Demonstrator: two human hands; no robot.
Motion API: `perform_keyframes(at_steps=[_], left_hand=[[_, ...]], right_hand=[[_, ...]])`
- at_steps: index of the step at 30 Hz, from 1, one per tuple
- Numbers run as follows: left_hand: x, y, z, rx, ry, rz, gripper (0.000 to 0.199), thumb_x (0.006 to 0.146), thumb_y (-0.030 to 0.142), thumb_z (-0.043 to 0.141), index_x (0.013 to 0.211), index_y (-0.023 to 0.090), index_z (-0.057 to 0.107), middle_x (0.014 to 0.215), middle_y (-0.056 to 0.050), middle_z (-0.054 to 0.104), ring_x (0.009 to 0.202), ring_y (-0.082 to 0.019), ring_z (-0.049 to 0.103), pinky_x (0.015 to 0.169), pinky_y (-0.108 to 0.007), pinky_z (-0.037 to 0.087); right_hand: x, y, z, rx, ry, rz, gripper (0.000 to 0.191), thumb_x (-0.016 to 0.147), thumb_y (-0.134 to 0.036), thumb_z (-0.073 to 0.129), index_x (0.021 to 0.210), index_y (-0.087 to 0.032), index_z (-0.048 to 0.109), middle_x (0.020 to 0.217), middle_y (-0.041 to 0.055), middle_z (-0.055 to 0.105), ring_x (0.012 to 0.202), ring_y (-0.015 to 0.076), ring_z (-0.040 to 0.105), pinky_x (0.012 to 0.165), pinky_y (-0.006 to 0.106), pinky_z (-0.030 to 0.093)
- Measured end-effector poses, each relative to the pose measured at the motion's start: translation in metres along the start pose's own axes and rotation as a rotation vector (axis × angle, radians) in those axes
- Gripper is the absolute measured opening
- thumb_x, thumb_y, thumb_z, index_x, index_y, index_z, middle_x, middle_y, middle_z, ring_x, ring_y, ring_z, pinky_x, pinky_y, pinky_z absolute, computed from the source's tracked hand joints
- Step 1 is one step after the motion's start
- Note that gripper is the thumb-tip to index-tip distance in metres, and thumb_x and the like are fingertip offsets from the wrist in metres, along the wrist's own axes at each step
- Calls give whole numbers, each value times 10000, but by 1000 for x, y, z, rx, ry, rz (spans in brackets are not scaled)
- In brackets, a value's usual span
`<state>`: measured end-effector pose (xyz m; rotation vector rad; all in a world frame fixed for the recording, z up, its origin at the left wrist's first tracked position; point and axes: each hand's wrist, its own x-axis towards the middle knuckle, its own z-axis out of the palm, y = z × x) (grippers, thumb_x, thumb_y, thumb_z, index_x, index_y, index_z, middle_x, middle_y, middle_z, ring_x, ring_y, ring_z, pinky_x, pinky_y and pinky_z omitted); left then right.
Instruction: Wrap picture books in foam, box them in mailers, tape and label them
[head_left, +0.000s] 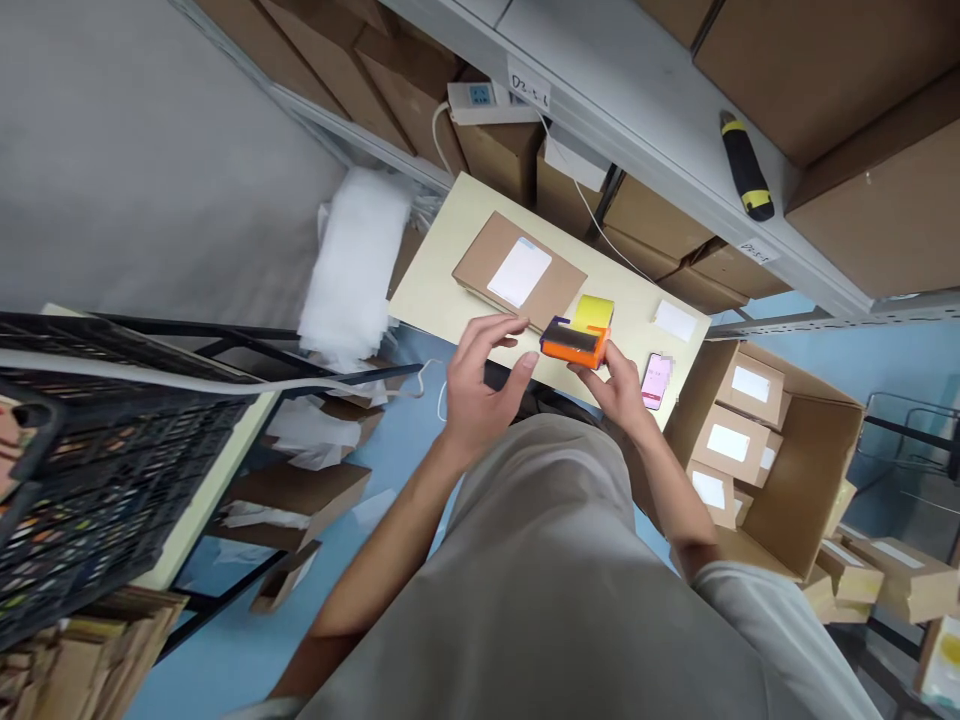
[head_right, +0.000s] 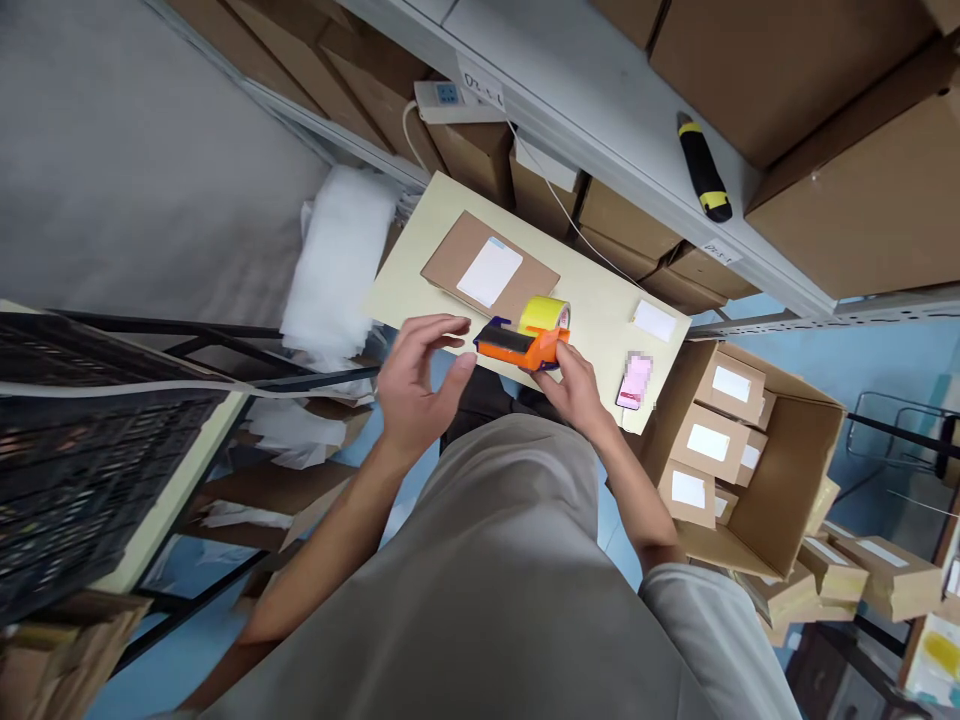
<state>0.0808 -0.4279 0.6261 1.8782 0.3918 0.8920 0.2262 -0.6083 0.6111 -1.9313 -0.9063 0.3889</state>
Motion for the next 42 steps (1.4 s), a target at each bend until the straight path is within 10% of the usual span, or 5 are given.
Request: perform_keyframes(at_steps=[12, 26, 42], left_hand=[[28, 39, -24, 179, -207, 294, 234, 1111, 492, 691, 1218, 328, 820, 1104, -56, 821, 1054, -252, 780, 1022, -470, 658], [22, 31, -25, 293, -104, 447, 184, 1118, 336, 685, 1223, 376, 832, 1080, -29, 856, 1137, -245, 780, 965, -433, 662], [28, 28, -38, 186, -312, 292, 189, 1144, 365, 651, 1250, 314, 800, 1140, -53, 836, 1089, -237, 764, 1012, -446, 626]], right_hand=[[-3, 0, -46, -373, 72, -464, 158, 1095, -267, 616, 1209, -269, 726, 1066, 114, 782, 1035, 329, 739, 981, 532, 632], [-16, -31, -40, -475, 128, -488, 173, 1093, -150, 548, 1165, -258, 662, 984, 78, 746, 913, 282, 712, 860, 457, 622], [-29, -21, -42, -578, -64, -449, 104, 1122, -178, 545, 1147, -232, 630, 1063, 106, 788, 1031, 291, 759, 907, 472, 647]])
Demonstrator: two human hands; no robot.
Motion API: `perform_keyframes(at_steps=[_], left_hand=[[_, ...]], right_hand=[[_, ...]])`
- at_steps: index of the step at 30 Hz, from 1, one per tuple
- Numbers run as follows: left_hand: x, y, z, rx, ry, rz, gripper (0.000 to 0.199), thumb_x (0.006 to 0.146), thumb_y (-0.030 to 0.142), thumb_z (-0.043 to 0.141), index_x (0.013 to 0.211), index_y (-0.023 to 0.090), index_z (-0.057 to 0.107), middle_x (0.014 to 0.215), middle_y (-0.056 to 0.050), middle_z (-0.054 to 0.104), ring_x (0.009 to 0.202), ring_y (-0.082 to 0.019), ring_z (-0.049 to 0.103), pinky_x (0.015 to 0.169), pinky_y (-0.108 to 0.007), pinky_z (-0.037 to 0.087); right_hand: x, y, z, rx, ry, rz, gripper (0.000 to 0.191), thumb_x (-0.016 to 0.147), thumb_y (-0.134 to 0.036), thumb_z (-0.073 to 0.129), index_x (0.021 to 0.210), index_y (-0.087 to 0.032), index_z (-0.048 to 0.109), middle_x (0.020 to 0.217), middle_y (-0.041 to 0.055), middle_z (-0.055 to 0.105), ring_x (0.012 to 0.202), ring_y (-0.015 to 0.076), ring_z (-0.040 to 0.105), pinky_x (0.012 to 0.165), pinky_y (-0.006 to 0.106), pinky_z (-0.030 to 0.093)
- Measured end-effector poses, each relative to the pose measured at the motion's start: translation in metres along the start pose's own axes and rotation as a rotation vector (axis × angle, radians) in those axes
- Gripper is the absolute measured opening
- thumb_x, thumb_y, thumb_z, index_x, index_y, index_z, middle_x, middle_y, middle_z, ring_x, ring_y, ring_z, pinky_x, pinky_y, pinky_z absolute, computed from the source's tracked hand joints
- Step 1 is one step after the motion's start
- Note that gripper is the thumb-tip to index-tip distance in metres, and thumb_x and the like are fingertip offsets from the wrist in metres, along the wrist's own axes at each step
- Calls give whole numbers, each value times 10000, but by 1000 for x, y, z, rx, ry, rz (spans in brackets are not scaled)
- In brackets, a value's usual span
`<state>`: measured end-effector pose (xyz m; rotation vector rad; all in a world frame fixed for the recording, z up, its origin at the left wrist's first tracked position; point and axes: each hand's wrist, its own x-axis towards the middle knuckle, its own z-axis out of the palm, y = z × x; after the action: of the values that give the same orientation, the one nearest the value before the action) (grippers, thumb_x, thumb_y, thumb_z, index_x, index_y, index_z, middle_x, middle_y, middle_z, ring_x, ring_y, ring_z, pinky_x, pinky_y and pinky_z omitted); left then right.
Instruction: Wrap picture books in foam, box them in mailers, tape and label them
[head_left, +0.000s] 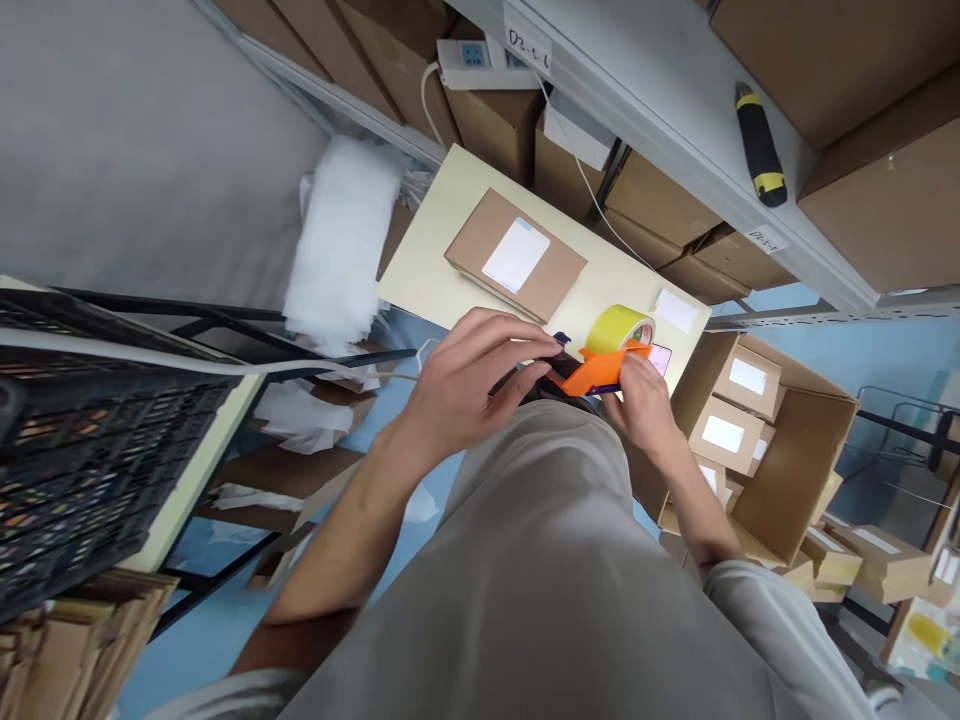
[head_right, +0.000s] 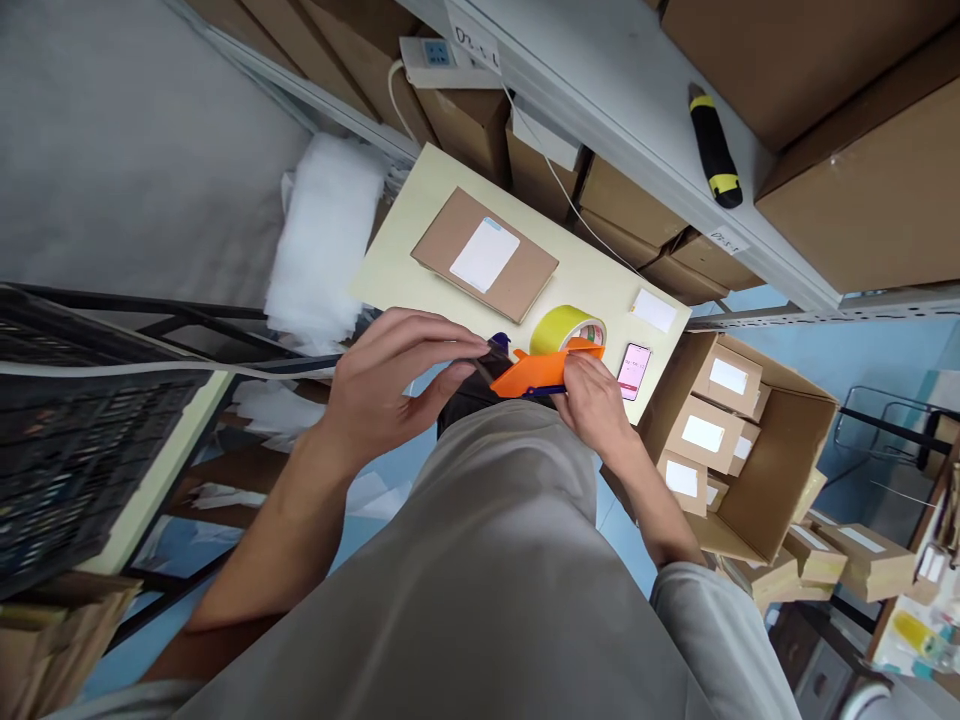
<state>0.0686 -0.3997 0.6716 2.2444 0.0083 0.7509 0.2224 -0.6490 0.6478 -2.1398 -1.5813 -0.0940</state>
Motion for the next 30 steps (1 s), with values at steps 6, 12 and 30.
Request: perform_keyframes(at_steps=[6, 12, 30], left_hand=[[-10, -25, 28, -31, 21, -125, 227, 1139, 449, 664, 1064, 269, 782, 1003, -54, 803, 988, -228, 737, 946, -415, 615], [-67, -100, 82, -103, 91, -279, 330, 1156, 484, 598, 971, 243, 728, 969, -76, 779, 962, -242, 717, 923, -416, 598], [-110, -236, 184, -186, 398, -749, 88, 997, 291, 743, 919, 272, 707, 1020, -65, 750, 1025, -263, 719, 890, -392, 612]], right_hand=[[-3, 12, 9, -53, -192, -2, 159, 1171, -323, 536, 1183, -205, 642, 1047, 142, 798, 1105, 335, 767, 1003, 515, 643], [-24, 44, 45, -188, -642, 185, 321, 1209, -436, 455, 1209, -160, 618, 1086, 202, 798, 1096, 357, 774, 951, 461, 618], [-74, 111, 156, -473, -765, 621, 411, 1224, -388, 453, 1426, -52, 576, 1295, 270, 784, 1238, 329, 749, 1054, 387, 566]])
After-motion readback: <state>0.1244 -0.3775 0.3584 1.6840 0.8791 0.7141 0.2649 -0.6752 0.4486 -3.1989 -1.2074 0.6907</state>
